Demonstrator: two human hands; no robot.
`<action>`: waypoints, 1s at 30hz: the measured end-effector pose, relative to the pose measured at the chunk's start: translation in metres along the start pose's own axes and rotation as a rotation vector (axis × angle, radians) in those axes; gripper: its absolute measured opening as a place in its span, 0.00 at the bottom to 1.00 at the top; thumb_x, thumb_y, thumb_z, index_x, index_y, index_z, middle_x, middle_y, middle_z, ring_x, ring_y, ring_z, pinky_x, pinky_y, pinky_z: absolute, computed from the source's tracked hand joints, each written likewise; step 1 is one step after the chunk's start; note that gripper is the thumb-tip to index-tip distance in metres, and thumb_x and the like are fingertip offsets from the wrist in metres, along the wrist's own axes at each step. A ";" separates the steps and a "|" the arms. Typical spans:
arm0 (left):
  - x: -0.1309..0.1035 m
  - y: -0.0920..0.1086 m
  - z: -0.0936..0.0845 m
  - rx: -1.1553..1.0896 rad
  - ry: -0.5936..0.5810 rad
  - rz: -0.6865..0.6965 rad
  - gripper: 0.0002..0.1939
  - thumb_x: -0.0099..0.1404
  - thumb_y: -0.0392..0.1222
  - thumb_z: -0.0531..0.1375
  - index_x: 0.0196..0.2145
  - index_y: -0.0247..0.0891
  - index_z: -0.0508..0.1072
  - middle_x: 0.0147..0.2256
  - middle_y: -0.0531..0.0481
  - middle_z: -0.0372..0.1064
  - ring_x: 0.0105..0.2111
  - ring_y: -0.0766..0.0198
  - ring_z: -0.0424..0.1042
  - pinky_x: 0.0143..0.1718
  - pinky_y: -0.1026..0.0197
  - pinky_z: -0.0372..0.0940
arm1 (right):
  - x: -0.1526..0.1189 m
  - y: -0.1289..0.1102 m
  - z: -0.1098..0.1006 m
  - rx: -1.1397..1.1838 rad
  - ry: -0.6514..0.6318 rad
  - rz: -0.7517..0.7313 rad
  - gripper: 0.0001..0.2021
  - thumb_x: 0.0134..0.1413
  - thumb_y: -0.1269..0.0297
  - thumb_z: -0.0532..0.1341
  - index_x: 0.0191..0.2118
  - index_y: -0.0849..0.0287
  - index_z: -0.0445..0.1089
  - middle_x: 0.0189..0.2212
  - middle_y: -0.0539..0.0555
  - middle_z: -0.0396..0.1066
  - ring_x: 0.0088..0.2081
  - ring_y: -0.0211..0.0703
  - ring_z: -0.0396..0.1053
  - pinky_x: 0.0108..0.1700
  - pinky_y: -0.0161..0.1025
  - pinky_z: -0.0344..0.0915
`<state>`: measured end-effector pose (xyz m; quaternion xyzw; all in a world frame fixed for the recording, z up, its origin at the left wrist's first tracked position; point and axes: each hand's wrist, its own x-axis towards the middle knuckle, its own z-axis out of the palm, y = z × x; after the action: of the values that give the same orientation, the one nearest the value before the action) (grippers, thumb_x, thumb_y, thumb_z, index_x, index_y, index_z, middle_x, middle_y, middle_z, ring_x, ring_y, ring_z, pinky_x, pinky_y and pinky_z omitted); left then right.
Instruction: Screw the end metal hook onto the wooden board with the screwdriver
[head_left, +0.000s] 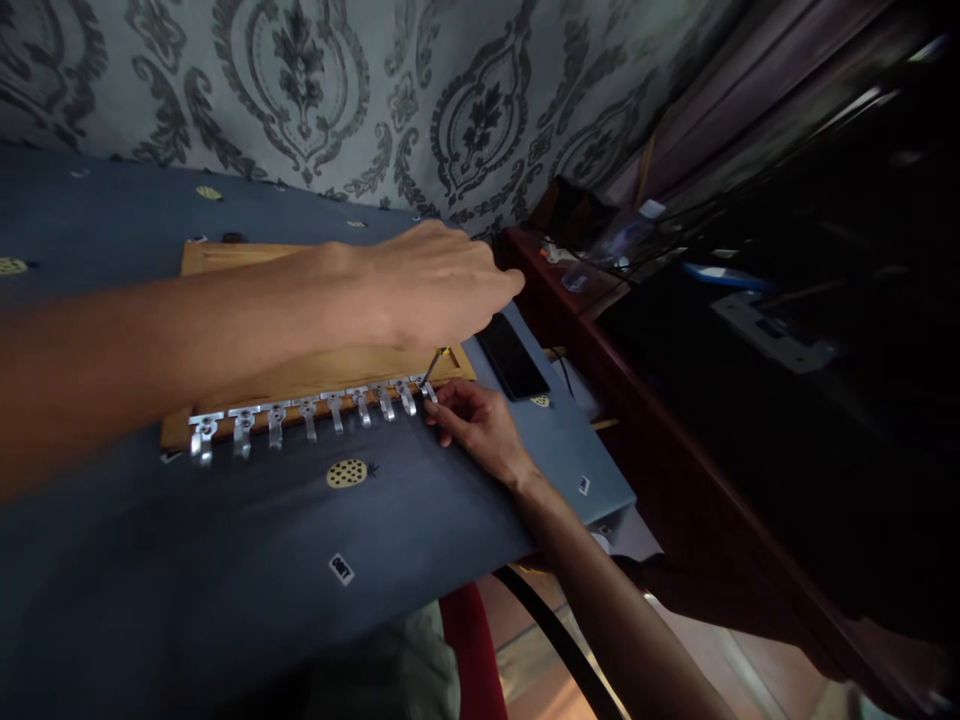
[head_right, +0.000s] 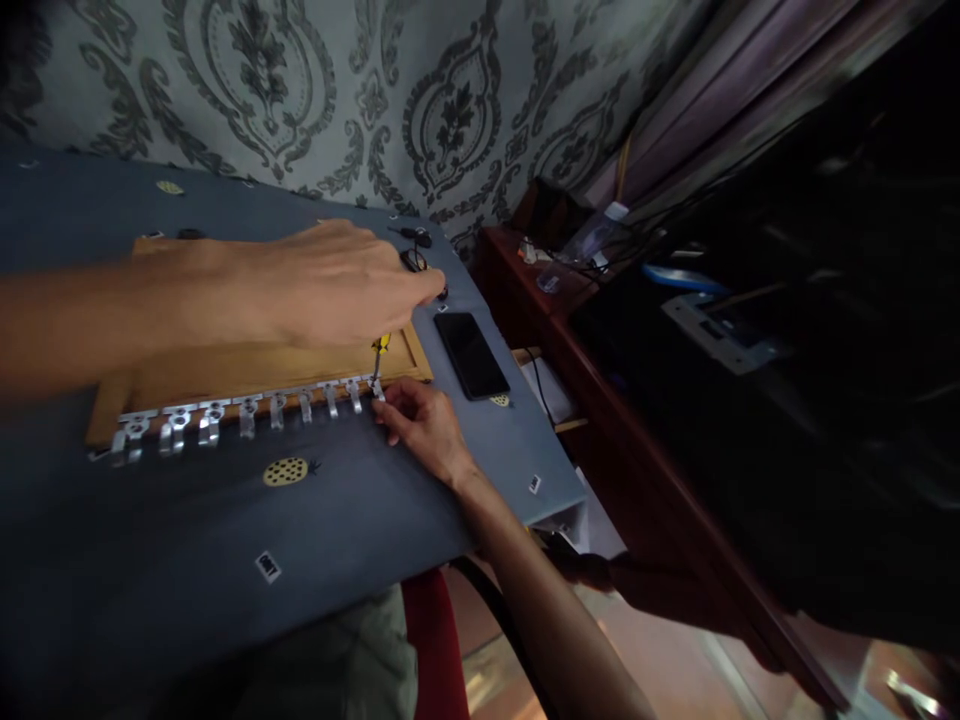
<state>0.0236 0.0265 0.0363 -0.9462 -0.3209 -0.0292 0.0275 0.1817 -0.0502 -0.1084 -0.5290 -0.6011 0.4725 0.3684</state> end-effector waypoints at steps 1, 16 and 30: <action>-0.001 0.000 -0.002 0.021 -0.022 -0.009 0.13 0.70 0.32 0.52 0.47 0.37 0.73 0.40 0.43 0.75 0.45 0.45 0.77 0.45 0.48 0.67 | 0.000 0.000 0.000 0.001 -0.001 0.004 0.21 0.50 0.45 0.69 0.29 0.59 0.67 0.24 0.49 0.71 0.19 0.31 0.65 0.23 0.32 0.63; 0.002 0.005 0.001 0.090 -0.049 -0.001 0.15 0.76 0.46 0.49 0.52 0.40 0.71 0.42 0.43 0.75 0.51 0.45 0.75 0.47 0.50 0.66 | 0.000 -0.002 0.000 0.006 0.006 0.009 0.21 0.49 0.45 0.70 0.29 0.59 0.67 0.23 0.48 0.71 0.18 0.31 0.65 0.22 0.31 0.61; 0.001 0.010 -0.002 0.101 -0.030 -0.080 0.18 0.76 0.48 0.48 0.50 0.42 0.75 0.44 0.43 0.76 0.45 0.52 0.75 0.41 0.54 0.65 | 0.000 0.000 0.000 0.003 0.001 -0.008 0.23 0.49 0.42 0.69 0.29 0.58 0.67 0.24 0.49 0.71 0.19 0.31 0.65 0.23 0.32 0.62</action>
<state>0.0299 0.0192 0.0377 -0.9303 -0.3601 0.0000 0.0694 0.1820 -0.0498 -0.1080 -0.5262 -0.6022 0.4719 0.3712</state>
